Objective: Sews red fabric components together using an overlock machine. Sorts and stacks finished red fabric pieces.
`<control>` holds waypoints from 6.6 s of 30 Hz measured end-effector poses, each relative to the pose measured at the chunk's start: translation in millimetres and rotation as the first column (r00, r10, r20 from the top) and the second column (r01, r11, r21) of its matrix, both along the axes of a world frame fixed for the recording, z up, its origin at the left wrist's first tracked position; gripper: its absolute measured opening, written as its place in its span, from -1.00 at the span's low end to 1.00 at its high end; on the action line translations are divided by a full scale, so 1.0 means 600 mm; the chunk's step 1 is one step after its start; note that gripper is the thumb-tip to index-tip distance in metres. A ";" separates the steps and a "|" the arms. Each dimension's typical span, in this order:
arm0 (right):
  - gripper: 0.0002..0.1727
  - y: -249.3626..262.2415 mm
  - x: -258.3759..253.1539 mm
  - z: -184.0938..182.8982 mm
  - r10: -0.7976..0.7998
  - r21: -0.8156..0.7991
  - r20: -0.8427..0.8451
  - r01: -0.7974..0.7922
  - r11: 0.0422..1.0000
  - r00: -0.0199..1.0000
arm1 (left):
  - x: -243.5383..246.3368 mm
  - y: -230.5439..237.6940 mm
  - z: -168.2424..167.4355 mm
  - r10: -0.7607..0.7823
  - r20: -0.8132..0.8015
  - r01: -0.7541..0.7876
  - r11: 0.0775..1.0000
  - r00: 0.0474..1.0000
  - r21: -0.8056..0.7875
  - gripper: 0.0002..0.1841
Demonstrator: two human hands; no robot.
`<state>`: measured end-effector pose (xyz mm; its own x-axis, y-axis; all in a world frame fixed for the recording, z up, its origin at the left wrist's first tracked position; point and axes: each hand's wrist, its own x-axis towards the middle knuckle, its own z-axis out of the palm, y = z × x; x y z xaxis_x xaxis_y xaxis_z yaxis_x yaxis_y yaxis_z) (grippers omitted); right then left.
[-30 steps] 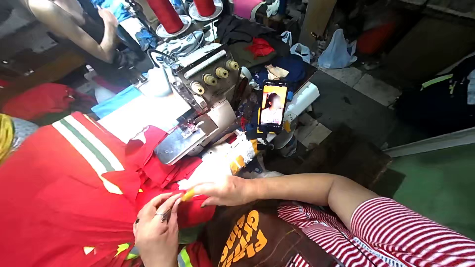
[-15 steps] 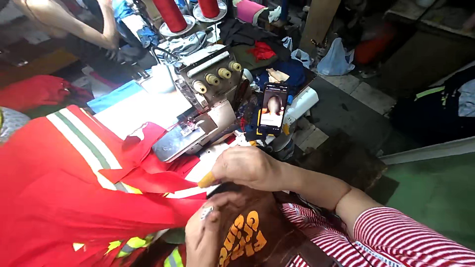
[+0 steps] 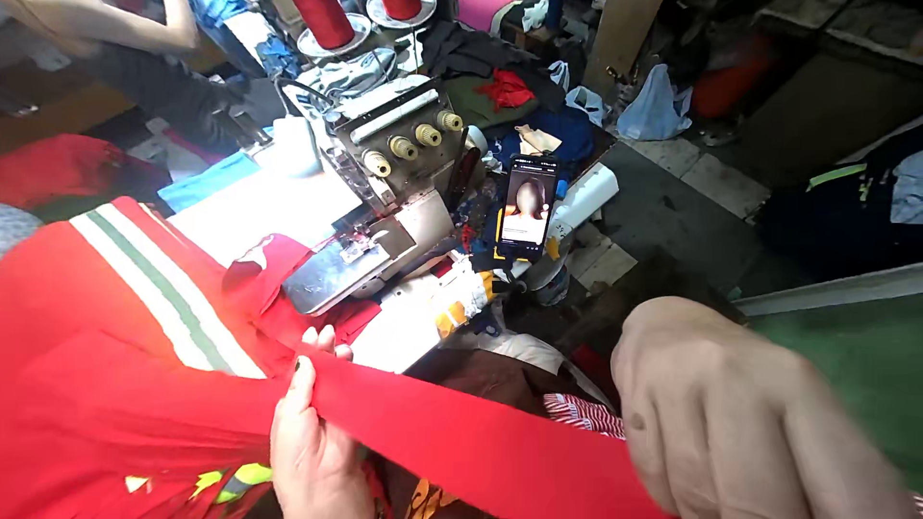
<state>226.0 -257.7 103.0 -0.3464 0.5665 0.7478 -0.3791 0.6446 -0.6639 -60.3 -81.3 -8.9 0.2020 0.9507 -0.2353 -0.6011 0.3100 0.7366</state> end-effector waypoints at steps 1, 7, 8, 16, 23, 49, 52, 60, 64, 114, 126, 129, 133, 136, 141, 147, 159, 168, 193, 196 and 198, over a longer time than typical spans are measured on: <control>-0.70 -0.001 0.004 -0.002 0.022 0.012 -0.036 -0.022 1.000 0.999 | 0.002 0.003 -0.005 0.017 0.001 -0.017 0.999 1.000 -0.029 -0.61; -0.71 0.005 0.002 -0.013 0.102 -0.064 -0.044 -0.105 0.992 0.994 | 0.014 0.022 -0.010 0.145 -0.041 -0.146 0.989 0.989 -0.018 -0.55; -0.73 0.009 0.001 -0.013 0.133 -0.086 -0.048 -0.136 0.987 0.990 | 0.014 0.024 -0.009 0.175 -0.060 -0.174 0.985 0.983 0.015 -0.56; -0.83 0.062 -0.013 -0.041 -0.102 0.110 0.298 0.072 0.991 0.949 | 0.044 0.028 0.004 0.453 -0.394 -0.347 0.884 0.800 0.312 -0.82; -0.81 0.144 -0.058 -0.113 -0.394 0.239 0.583 0.314 0.919 0.711 | 0.090 -0.018 -0.012 0.203 -0.313 -0.076 0.925 0.928 0.372 -0.85; -0.76 0.183 -0.097 -0.147 -0.744 0.075 0.486 0.826 0.558 0.459 | 0.109 -0.066 -0.021 -0.257 -0.070 0.264 0.955 0.964 0.137 -0.77; -0.76 0.188 -0.101 -0.150 -0.752 0.094 0.482 0.826 0.555 0.450 | 0.105 -0.063 -0.025 -0.235 -0.150 0.260 0.950 0.960 0.175 -0.86; -0.34 0.236 -0.110 -0.160 -0.446 -0.507 0.371 0.580 0.638 0.815 | 0.052 0.043 0.014 0.049 -0.727 0.518 0.668 0.685 0.533 -0.83; -0.42 0.286 -0.123 -0.182 -0.406 -0.716 0.167 0.394 0.577 0.898 | 0.038 0.140 0.043 0.239 -0.809 0.646 0.500 0.537 0.577 -0.86; -0.82 0.208 -0.208 -0.321 -0.570 0.458 0.523 0.355 0.815 0.634 | -0.048 0.147 0.035 0.651 -0.759 0.430 0.676 0.034 0.599 -0.59; -0.80 0.220 -0.243 -0.342 -0.504 0.586 0.553 0.122 0.802 0.664 | -0.174 -0.073 -0.023 0.588 -0.757 0.199 0.736 0.286 0.647 -0.76; -0.81 0.211 -0.243 -0.335 -0.509 0.575 0.527 0.155 0.803 0.681 | -0.167 -0.086 -0.029 0.560 -0.744 0.146 0.755 0.365 0.640 -0.80; -0.77 0.212 -0.248 -0.300 -0.487 0.493 0.528 0.216 0.843 0.696 | -0.148 -0.087 -0.019 0.546 -0.729 0.111 0.764 0.414 0.635 -0.81; -0.72 0.218 -0.249 -0.284 -0.463 0.397 0.501 0.281 0.874 0.732 | -0.145 -0.086 -0.022 0.541 -0.720 0.115 0.759 0.435 0.641 -0.81; -0.61 0.223 -0.238 -0.272 -0.291 0.186 0.612 0.224 0.957 0.735 | -0.155 -0.093 -0.037 0.504 -0.723 0.184 0.746 0.472 0.640 -0.82; -0.63 0.240 -0.238 -0.259 -0.051 0.012 0.727 0.062 0.998 0.685 | -0.153 -0.101 -0.037 0.320 -0.747 0.305 0.765 0.583 0.567 -0.82; -0.82 0.309 -0.236 -0.166 -0.602 0.271 0.208 0.546 0.793 0.771 | -0.101 -0.041 0.004 0.025 -0.606 0.231 0.911 0.795 0.341 -0.64; -0.84 0.167 -0.137 -0.112 -0.171 0.211 0.323 0.105 0.972 0.931 | -0.112 0.157 0.042 0.414 -0.324 -0.288 0.883 0.851 0.370 -0.78; -0.77 0.145 -0.128 -0.114 -0.149 0.120 0.595 0.095 0.988 0.790 | 0.104 0.005 -0.012 0.236 -0.418 -0.042 0.905 0.877 0.423 -0.88; -0.85 0.161 -0.132 -0.118 -0.300 0.121 0.616 0.289 0.950 0.728 | 0.107 -0.002 -0.011 0.212 -0.406 -0.029 0.911 0.889 0.412 -0.92; -0.85 0.178 -0.131 -0.121 -0.472 0.139 0.599 0.497 0.857 0.647 | 0.107 -0.010 -0.007 0.177 -0.399 -0.001 0.915 0.900 0.403 -0.93</control>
<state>147.7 -151.0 30.6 -0.3756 0.8039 0.4611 0.4595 0.5937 -0.6606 3.9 -87.3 -13.1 0.0781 0.9910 0.1089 -0.2198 -0.0894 0.9714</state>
